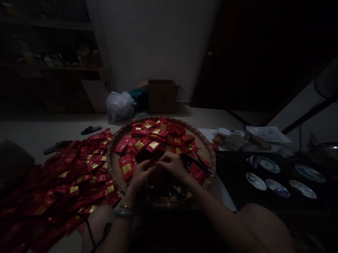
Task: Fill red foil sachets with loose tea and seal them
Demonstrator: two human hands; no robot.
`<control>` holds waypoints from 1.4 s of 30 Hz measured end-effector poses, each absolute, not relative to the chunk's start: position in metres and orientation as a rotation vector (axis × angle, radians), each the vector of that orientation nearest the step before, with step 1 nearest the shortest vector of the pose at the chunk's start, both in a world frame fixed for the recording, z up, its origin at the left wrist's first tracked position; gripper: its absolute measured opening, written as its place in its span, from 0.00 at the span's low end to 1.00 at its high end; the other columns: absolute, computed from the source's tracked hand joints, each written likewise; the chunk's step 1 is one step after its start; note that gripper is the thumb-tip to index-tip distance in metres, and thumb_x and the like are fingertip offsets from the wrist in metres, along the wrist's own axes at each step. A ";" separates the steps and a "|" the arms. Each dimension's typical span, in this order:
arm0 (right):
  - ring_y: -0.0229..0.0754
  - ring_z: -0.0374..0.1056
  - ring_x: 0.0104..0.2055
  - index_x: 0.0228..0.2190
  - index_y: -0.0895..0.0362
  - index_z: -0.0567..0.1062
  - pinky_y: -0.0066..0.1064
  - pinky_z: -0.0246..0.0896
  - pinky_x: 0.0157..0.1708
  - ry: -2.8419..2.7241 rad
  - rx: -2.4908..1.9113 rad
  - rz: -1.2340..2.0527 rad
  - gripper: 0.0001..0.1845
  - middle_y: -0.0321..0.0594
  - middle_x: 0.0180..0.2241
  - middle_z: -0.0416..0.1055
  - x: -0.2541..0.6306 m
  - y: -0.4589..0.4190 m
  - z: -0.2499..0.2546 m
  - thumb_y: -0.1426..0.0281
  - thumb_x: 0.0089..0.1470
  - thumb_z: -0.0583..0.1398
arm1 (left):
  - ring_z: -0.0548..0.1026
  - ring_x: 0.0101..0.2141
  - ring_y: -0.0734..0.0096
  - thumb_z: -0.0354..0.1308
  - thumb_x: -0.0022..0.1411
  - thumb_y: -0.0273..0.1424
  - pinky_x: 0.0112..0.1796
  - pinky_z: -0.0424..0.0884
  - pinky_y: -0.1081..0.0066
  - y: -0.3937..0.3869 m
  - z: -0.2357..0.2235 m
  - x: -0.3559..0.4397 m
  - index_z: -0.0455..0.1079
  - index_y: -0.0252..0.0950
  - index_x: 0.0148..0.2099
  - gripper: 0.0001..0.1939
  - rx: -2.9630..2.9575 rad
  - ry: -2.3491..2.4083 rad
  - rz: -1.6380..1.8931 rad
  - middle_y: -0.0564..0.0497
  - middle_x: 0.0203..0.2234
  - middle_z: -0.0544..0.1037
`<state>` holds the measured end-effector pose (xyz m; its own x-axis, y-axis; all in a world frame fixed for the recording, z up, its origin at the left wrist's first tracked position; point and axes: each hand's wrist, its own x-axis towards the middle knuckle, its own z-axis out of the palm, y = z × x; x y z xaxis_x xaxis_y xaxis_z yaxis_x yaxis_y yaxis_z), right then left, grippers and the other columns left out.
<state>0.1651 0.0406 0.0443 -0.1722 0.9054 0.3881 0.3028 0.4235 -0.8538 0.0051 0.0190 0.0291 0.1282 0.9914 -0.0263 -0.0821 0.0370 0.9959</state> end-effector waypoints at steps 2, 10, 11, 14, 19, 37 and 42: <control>0.40 0.67 0.29 0.21 0.56 0.73 0.31 0.62 0.32 -1.664 -1.052 0.795 0.12 0.37 0.24 0.71 0.163 0.042 0.042 0.60 0.44 0.66 | 0.76 0.31 0.64 0.68 0.41 0.40 0.32 0.71 0.71 0.020 0.027 0.005 0.76 0.32 0.35 0.20 1.151 1.113 1.173 0.49 0.29 0.81; 0.39 0.67 0.31 0.28 0.56 0.73 0.30 0.64 0.31 -1.428 -1.149 0.755 0.14 0.37 0.29 0.70 0.151 0.024 0.023 0.60 0.43 0.66 | 0.78 0.33 0.62 0.68 0.40 0.39 0.35 0.73 0.68 0.025 0.019 0.003 0.75 0.33 0.34 0.19 1.121 1.136 1.334 0.47 0.30 0.82; 0.40 0.68 0.32 0.27 0.56 0.73 0.30 0.64 0.32 -1.436 -1.148 0.747 0.12 0.38 0.29 0.71 0.149 0.022 0.023 0.60 0.45 0.65 | 0.78 0.33 0.62 0.68 0.40 0.39 0.36 0.73 0.68 0.025 0.019 0.003 0.75 0.33 0.34 0.18 1.133 1.128 1.332 0.47 0.30 0.82; 0.41 0.69 0.34 0.27 0.56 0.75 0.32 0.64 0.34 -1.444 -1.148 0.748 0.09 0.39 0.29 0.72 0.144 0.019 0.024 0.62 0.48 0.62 | 0.78 0.34 0.63 0.67 0.42 0.39 0.37 0.73 0.67 0.025 0.019 0.002 0.76 0.33 0.35 0.18 1.139 1.118 1.318 0.47 0.31 0.82; 0.43 0.68 0.32 0.25 0.55 0.76 0.34 0.63 0.35 -1.429 -1.205 0.664 0.08 0.40 0.27 0.73 0.145 0.020 0.018 0.64 0.48 0.62 | 0.78 0.37 0.61 0.65 0.45 0.41 0.39 0.73 0.66 0.027 0.014 0.003 0.76 0.34 0.37 0.19 1.230 1.112 1.263 0.45 0.34 0.82; 0.44 0.69 0.33 0.26 0.56 0.74 0.34 0.64 0.37 -1.375 -1.176 0.834 0.10 0.40 0.28 0.73 0.145 0.024 0.007 0.62 0.45 0.62 | 0.75 0.30 0.64 0.65 0.45 0.36 0.30 0.70 0.70 0.028 -0.005 0.009 0.73 0.32 0.35 0.16 1.536 1.220 1.078 0.51 0.26 0.78; 0.42 0.68 0.33 0.25 0.55 0.72 0.33 0.64 0.37 -1.462 -1.026 0.758 0.08 0.39 0.28 0.72 0.155 0.016 0.015 0.64 0.49 0.60 | 0.77 0.34 0.61 0.65 0.46 0.35 0.37 0.72 0.68 0.027 -0.001 0.009 0.75 0.33 0.39 0.17 1.552 1.137 1.148 0.48 0.32 0.80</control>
